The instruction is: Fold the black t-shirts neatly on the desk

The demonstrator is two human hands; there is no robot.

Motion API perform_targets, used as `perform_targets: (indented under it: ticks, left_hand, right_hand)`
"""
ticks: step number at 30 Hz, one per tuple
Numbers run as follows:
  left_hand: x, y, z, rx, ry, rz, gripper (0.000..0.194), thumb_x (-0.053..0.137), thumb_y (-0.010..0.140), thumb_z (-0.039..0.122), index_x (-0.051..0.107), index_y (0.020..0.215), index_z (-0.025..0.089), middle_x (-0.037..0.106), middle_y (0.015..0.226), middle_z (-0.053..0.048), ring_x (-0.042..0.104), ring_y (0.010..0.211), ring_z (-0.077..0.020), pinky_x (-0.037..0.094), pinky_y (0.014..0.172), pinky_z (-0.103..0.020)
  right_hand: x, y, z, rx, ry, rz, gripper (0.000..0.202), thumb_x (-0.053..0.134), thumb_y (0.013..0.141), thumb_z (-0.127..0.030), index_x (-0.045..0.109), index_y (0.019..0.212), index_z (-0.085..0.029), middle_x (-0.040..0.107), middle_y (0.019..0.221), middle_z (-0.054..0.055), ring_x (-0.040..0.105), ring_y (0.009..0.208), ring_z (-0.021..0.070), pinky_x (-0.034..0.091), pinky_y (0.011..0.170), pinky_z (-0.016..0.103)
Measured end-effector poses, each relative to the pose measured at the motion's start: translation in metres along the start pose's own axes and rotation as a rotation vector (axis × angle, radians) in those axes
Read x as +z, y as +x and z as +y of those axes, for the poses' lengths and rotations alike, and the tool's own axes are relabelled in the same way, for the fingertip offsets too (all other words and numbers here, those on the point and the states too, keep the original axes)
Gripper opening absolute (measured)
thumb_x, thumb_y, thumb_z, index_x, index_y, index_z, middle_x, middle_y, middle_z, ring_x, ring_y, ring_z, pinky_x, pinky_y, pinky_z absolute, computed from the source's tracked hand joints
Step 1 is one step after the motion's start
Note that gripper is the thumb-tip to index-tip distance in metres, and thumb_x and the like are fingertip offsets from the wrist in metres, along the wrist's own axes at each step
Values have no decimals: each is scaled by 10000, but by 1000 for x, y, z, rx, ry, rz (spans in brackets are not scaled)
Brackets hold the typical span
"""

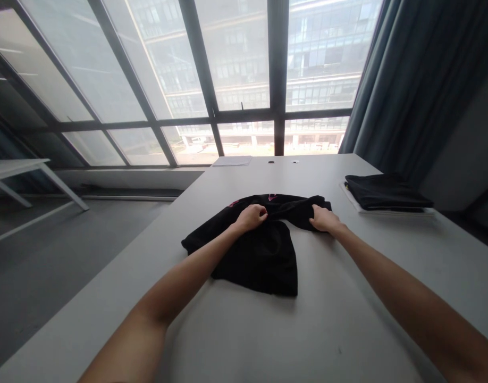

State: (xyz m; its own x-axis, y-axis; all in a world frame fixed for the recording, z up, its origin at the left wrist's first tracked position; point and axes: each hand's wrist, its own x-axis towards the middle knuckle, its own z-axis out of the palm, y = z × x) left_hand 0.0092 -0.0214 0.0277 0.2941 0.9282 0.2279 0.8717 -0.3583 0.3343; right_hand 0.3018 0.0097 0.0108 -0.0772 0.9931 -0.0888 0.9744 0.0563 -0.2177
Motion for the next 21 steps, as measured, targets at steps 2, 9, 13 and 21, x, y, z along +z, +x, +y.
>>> perform_targets:
  ticks: [2,9,13,21]
  left_hand:
    - [3,4,-5,48,-48,-23,239,589,925,386,733,936,195,695,939,-49,655,872,-203,491,804,-291]
    - [15,-2,-12,70,-320,-51,190,671,853,378,735,908,207,666,902,-26,615,807,-191,465,764,-293]
    - [0,12,-26,-160,-606,122,196,640,851,299,634,696,180,576,614,19,535,610,-154,439,659,-278]
    - [-63,66,-39,-289,-898,400,208,519,966,370,602,967,179,616,765,-8,558,618,-126,469,626,-249]
  right_hand:
    - [-5,6,-1,-20,24,-87,507,662,875,-398,544,1298,-142,720,1093,190,743,853,291,565,782,387]
    - [-23,34,-17,21,160,-260,307,693,759,-93,669,1063,-59,736,743,177,723,568,290,599,569,375]
    - [-40,67,-39,-43,213,-100,429,674,734,-41,669,1162,-77,752,994,225,737,963,359,599,834,452]
    - [-24,81,-93,-341,768,249,616,616,806,-111,531,1416,-127,523,1497,135,451,1404,222,323,1185,354]
